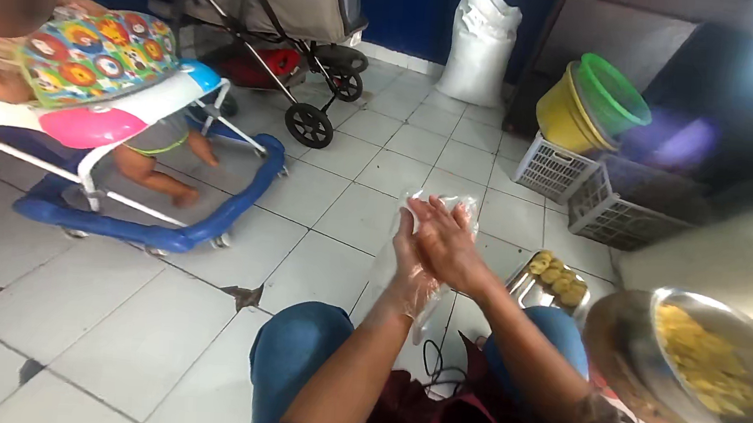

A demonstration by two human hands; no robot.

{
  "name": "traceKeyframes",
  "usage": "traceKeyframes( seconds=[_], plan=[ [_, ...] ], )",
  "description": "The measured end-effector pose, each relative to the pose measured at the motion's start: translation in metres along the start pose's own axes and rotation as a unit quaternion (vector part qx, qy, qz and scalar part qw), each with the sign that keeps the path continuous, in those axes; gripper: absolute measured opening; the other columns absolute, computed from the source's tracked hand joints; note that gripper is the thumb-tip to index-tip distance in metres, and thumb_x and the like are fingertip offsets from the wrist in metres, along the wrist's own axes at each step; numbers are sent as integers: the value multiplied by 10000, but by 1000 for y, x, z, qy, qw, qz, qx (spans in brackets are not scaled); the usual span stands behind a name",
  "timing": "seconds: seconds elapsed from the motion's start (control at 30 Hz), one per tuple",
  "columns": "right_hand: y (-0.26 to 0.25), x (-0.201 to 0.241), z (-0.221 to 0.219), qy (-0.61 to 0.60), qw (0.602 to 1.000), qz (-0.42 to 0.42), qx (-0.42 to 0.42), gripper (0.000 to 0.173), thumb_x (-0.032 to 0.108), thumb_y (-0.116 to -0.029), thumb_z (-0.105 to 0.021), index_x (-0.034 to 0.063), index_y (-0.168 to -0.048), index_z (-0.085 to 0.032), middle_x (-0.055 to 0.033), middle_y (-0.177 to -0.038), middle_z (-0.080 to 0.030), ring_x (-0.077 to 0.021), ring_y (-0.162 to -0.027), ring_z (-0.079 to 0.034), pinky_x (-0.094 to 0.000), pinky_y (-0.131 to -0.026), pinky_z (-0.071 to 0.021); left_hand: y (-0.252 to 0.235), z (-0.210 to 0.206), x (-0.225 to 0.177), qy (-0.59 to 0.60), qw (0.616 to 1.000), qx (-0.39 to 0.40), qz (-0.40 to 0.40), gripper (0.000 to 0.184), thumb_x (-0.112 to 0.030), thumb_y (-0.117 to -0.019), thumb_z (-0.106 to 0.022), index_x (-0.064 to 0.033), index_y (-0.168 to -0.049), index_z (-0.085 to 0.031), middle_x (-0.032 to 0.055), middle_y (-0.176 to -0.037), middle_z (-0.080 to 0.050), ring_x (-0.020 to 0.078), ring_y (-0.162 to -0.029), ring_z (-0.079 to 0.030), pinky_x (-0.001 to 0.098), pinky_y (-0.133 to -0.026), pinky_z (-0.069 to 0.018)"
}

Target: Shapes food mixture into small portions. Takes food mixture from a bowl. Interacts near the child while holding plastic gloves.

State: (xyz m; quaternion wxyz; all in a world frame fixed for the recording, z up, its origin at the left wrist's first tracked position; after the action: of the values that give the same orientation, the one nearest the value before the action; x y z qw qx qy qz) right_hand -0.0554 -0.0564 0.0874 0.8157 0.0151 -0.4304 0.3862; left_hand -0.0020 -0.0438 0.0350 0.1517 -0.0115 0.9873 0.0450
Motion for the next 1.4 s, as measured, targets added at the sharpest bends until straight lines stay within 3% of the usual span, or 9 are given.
traceKeyframes(
  seconds=[0.07, 0.13, 0.33, 0.6, 0.73, 0.87, 0.97, 1.13, 1.4],
  plan=[
    [0, -3, -4, -16, 1000, -13, 24, 675, 505, -1075, -187, 104, -1572, -405, -125, -1624, -382, -307, -1551, -234, -626, -1241, -48, -1, 7, 0, -6, 1000, -28, -2, 778, -755, -965, -158, -185, -1251, -605, 34, -1073, -710, 161, -975, -689, 357, -796, -584],
    [4, -1, 15, -122, 992, -28, 12, 759, 613, -1051, -149, 123, -1592, -358, -97, -1649, -333, -204, -1521, -301, -472, -1246, -234, 0, 1, -4, 12, 999, -41, 24, 884, -767, -937, -15, -214, -1374, -550, 63, -1144, -698, 203, -992, -692, 371, -787, -591],
    [18, 14, 7, -16, 990, 129, -61, 338, 61, -930, -677, -14, -1258, -694, -204, -1383, -608, -242, -1268, -616, -369, -1034, -539, 3, -3, -42, -91, 985, -114, -95, 790, -742, -964, -6, -297, -1534, -325, 24, -1319, -604, 127, -1024, -647, 297, -772, -553],
    [4, -17, 19, -297, 948, -85, -75, 329, 101, -1072, -435, -17, -1336, -592, -112, -1216, -690, -144, -1047, -696, -345, -956, -577, -1, -26, -51, -109, 988, 8, -106, 879, -763, -886, 150, -350, -1615, -113, 65, -1598, -363, 235, -1335, -497, 401, -978, -496],
    [14, -9, -14, -188, 964, -118, -147, 331, 157, -1078, -458, -11, -1278, -662, -138, -1245, -685, -134, -1079, -670, -324, -950, -544, 11, -18, -47, -115, 965, -156, -175, 749, -670, -1012, -21, -254, -1616, -170, 82, -1604, -355, 233, -1395, -442, 426, -1072, -431],
    [13, -17, -40, -350, 882, -206, -240, 465, 245, -1118, -271, -32, -1316, -589, -147, -1244, -641, -158, -1110, -622, -345, -962, -516, 4, 10, -36, -89, 961, -182, -187, 771, -631, -1022, 10, -162, -1616, -136, 156, -1598, -332, 293, -1400, -423, 478, -1091, -410],
    [5, -24, -30, -371, 903, -165, -138, 452, 238, -1077, -338, -12, -1431, -465, -153, -1322, -581, -172, -1192, -584, -358, -1018, -495, -1, 5, -37, -59, 974, -150, -156, 798, -700, -983, 7, -237, -1616, -140, 116, -1581, -361, 286, -1386, -431, 512, -1072, -419],
    [3, -16, -13, -176, 984, -14, 25, 402, 64, -958, -630, -39, -1343, -571, -192, -1351, -584, -190, -1179, -623, -347, -999, -537, 5, 4, -48, -27, 971, -200, -128, 792, -694, -977, 39, -260, -1604, -178, 127, -1539, -408, 288, -1305, -493, 495, -977, -469],
    [7, -23, 24, -359, 909, -209, -22, 367, 153, -1116, -319, -51, -1317, -549, -155, -1121, -687, -187, -955, -722, -326, -878, -610, -3, -4, -59, -225, 965, -18, -132, 894, -709, -915, 168, -261, -1629, -128, 88, -1652, -256, 249, -1453, -350, 432, -1093, -384]
  ],
)
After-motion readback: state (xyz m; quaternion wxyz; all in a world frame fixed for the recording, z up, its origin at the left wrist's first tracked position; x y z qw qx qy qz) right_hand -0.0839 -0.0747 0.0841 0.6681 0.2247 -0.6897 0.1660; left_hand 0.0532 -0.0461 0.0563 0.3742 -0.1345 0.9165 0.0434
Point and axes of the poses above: each hand's wrist, its own y-axis away from the middle knuckle, its own z-axis out of the back of the hand, x = y × z, the point moved 6 cm from there along -y, towards the middle knuckle
